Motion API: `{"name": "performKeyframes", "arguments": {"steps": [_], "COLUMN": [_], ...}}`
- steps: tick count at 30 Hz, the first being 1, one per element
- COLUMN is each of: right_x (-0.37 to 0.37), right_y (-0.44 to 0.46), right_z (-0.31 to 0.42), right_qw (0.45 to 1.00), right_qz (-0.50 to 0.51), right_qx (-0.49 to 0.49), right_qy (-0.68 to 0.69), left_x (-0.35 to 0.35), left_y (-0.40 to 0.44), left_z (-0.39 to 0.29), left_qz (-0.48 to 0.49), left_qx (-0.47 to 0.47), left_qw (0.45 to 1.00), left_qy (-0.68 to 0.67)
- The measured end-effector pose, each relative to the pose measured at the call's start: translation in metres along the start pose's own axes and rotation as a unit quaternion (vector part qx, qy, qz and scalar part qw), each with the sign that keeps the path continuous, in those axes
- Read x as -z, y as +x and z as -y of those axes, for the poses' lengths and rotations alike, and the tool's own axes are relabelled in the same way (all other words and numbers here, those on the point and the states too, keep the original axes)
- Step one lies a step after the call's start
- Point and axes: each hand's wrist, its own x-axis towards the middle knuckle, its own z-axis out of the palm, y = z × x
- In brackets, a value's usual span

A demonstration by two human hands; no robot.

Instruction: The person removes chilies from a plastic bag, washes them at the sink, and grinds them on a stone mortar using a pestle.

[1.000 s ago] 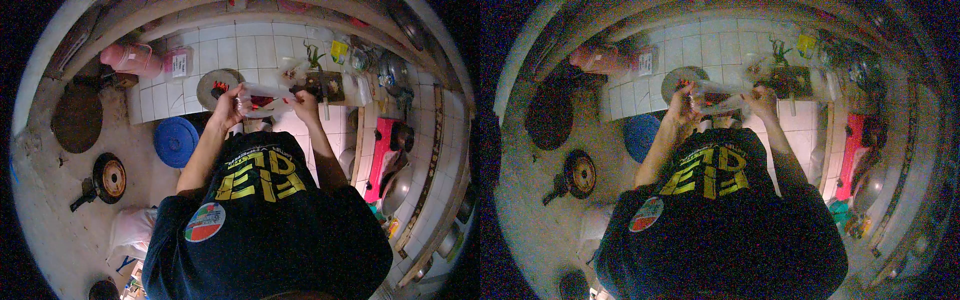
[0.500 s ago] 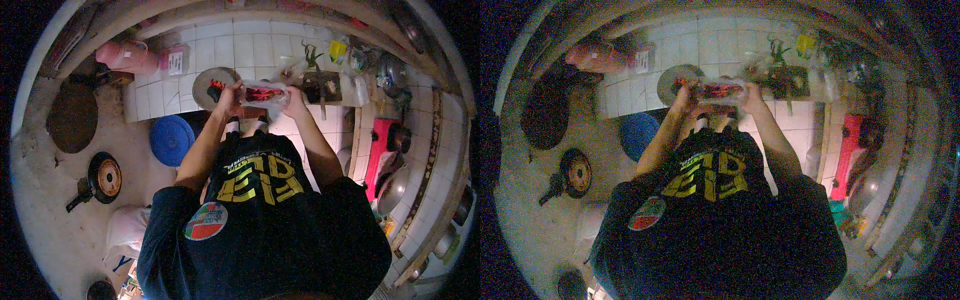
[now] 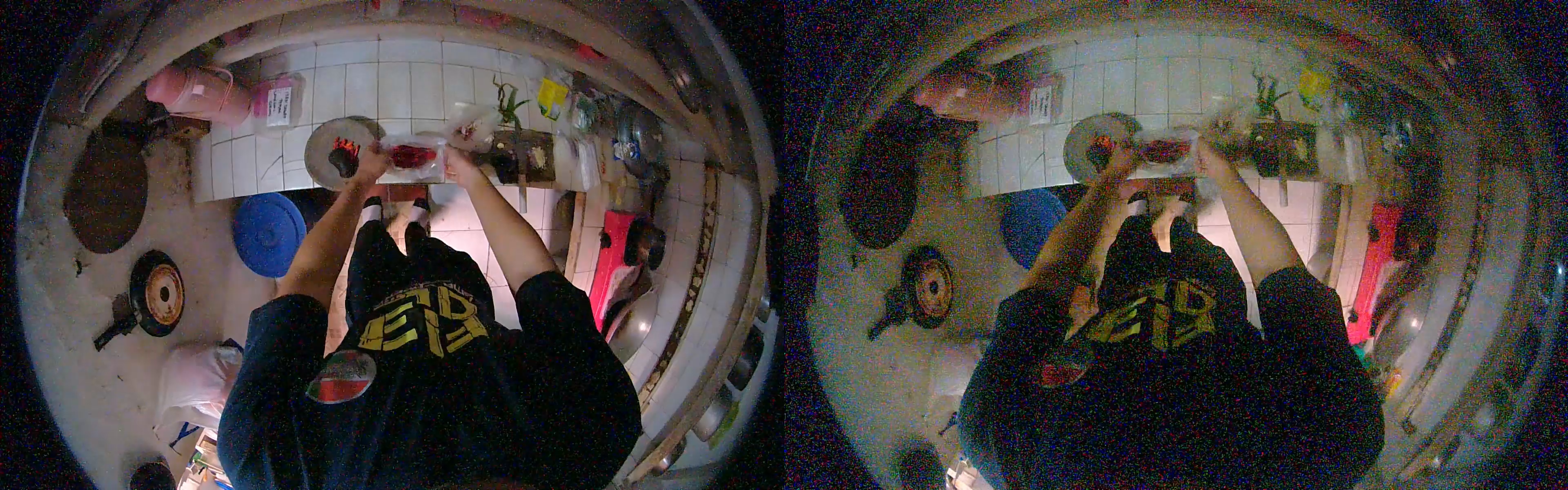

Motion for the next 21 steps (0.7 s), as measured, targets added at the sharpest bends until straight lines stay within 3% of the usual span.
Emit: {"name": "performKeyframes", "arguments": {"steps": [2,4,5,7,8,9,10,12,13,17,20,21], "right_x": [-0.001,-0.015,-0.027,-0.037,-0.037,-0.041,-0.046,-0.059,-0.066,-0.07,-0.069,-0.07], "right_y": [-0.001,-0.03,-0.049,-0.082,-0.094,-0.102,-0.1,-0.097,-0.13,-0.106,-0.097,-0.114], "right_z": [0.001,0.005,0.005,0.013,0.017,0.02,0.017,0.012,0.028,0.013,0.018,0.028], "right_qw": [0.999,0.995,0.917,0.736,0.77,0.799,0.8,0.746,0.757,0.723,0.699,0.677], "right_qz": [-0.008,-0.017,-0.196,-0.352,-0.278,-0.205,-0.203,-0.124,-0.092,-0.133,-0.115,-0.107], "right_qx": [0.018,0.034,0.274,0.486,0.478,0.468,0.468,0.534,0.453,0.415,0.454,0.467], "right_qy": [-0.046,-0.091,-0.214,-0.314,-0.317,-0.317,-0.317,-0.378,-0.461,-0.537,-0.541,-0.558], "left_x": [0.001,0.013,0.012,0.008,0.007,0.006,0.008,0.015,0.016,0.026,0.028,0.028], "left_y": [0.004,0.001,-0.004,-0.014,-0.019,-0.027,-0.035,-0.056,-0.059,-0.066,-0.091,-0.093], "left_z": [0.007,0.002,0.001,-0.001,-0.004,-0.01,-0.019,-0.04,-0.039,0.001,-0.047,-0.041], "left_qz": [-0.017,0.023,0.024,-0.038,-0.06,-0.101,-0.14,-0.117,-0.095,-0.024,-0.086,-0.014], "left_qx": [0.033,0.032,0.035,0.0,-0.012,-0.055,-0.097,-0.109,-0.122,-0.127,-0.123,-0.069], "left_qw": [0.999,0.991,0.991,0.998,0.998,0.986,0.965,0.968,0.971,0.952,0.961,0.978], "left_qy": [0.024,0.13,0.13,0.058,0.034,0.117,0.2,0.192,0.181,0.279,0.232,0.196]}}
